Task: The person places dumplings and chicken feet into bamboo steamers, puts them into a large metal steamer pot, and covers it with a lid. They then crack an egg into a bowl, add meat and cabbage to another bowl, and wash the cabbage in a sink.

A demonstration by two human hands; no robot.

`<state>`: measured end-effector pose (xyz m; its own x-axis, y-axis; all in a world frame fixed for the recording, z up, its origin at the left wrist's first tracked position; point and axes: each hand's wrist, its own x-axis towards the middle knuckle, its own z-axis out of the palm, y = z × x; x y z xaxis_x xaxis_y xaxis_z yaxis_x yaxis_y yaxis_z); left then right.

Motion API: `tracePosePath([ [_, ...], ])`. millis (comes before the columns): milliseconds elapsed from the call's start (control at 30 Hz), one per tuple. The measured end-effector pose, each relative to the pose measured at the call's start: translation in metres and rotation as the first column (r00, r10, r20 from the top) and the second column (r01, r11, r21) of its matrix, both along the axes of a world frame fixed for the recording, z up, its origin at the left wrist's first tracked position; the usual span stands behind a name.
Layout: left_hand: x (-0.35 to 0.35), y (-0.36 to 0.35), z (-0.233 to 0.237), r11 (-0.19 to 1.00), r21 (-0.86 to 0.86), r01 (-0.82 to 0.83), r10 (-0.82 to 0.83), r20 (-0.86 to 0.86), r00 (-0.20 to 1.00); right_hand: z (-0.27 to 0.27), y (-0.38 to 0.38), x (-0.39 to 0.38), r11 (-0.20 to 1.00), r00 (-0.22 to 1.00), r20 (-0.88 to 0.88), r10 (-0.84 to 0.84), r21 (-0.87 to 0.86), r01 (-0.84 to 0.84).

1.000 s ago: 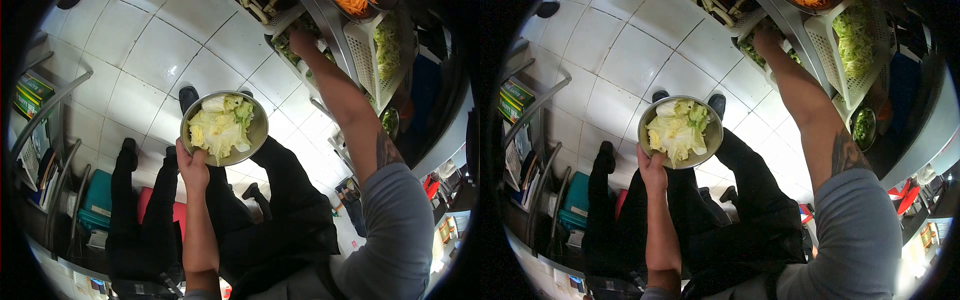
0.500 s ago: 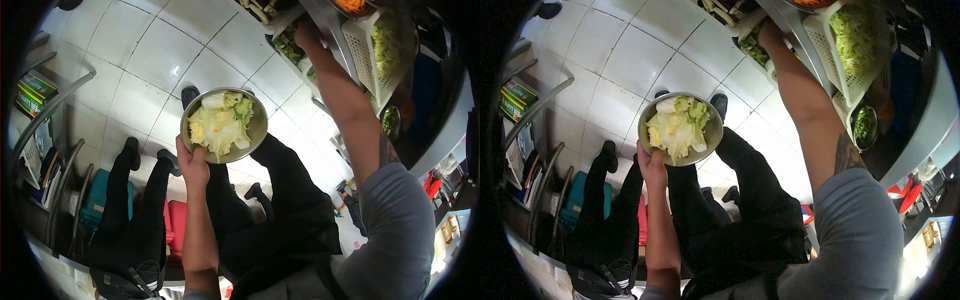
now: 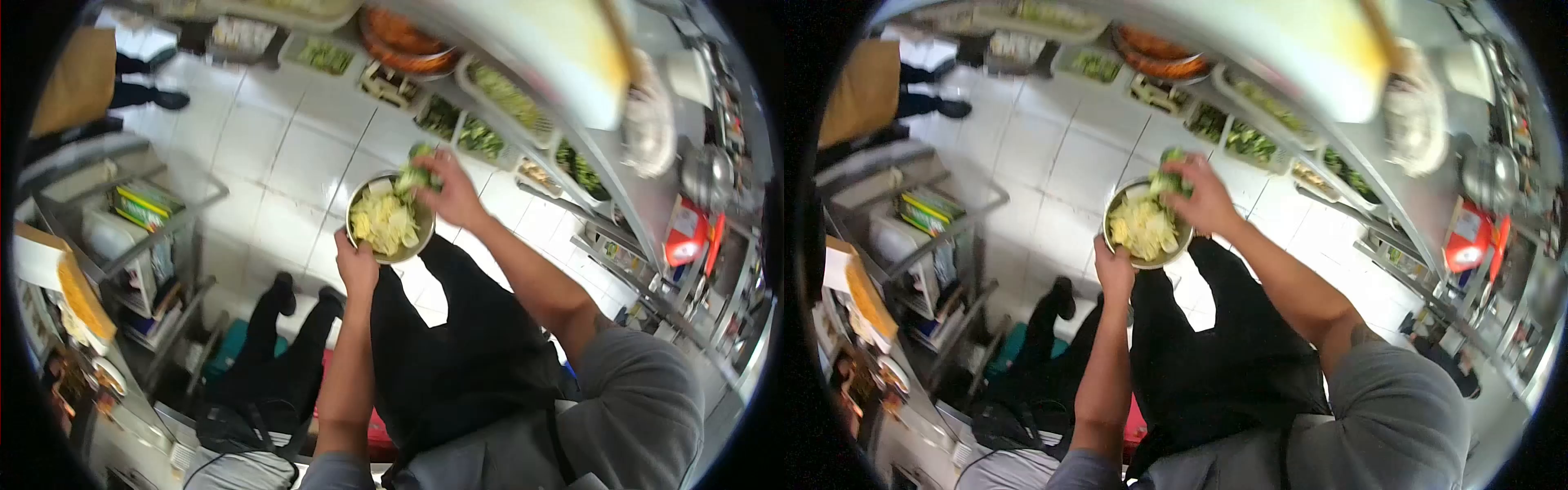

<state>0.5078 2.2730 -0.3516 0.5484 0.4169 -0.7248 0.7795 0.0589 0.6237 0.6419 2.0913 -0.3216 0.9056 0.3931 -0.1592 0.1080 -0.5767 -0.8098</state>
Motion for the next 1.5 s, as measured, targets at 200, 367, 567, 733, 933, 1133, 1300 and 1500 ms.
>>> tracePosePath([
  [200, -0.001, 0.038, 0.138, 0.939, -0.053, 0.341, -0.308, 0.314, 0.898, 0.177, 0.039, -0.081, 0.936, 0.928, 0.221, 0.301, -0.257, -0.243],
  [367, 0.027, 0.024, 0.256, 0.698, -0.07, 0.713, -0.606, 0.473, 0.639, 0.32, -0.011, -0.152, 0.955, 0.856, 0.465, -0.226, -0.067, 0.289],
  [567, 0.043, -0.047, 0.359, 0.379, -0.228, 0.897, -0.713, 0.545, 0.44, 0.405, -0.054, -0.23, 0.792, 0.695, 0.609, -0.382, -0.172, 0.586],
  [733, 0.005, -0.103, 0.41, 0.135, -0.265, 0.955, -0.81, 0.526, 0.26, 0.457, -0.063, -0.309, 0.642, 0.553, 0.693, -0.463, -0.168, 0.748],
  [933, -0.067, -0.206, 0.421, -0.054, -0.293, 0.954, -0.813, 0.568, 0.128, 0.469, -0.118, -0.381, 0.359, 0.49, 0.671, -0.557, -0.338, 0.87],
  [1133, -0.148, -0.357, 0.398, -0.141, -0.283, 0.949, -0.815, 0.577, 0.052, 0.444, -0.233, -0.462, 0.139, 0.347, 0.66, -0.666, -0.346, 0.928],
  [1300, -0.166, -0.384, 0.413, -0.187, -0.227, 0.956, -0.832, 0.553, -0.032, 0.446, -0.235, -0.478, 0.021, 0.192, 0.669, -0.718, -0.255, 0.967],
  [1500, -0.183, -0.45, 0.412, -0.24, -0.145, 0.96, -0.807, 0.58, -0.114, 0.437, -0.287, -0.487, -0.117, 0.11, 0.67, -0.734, -0.284, 0.952],
])
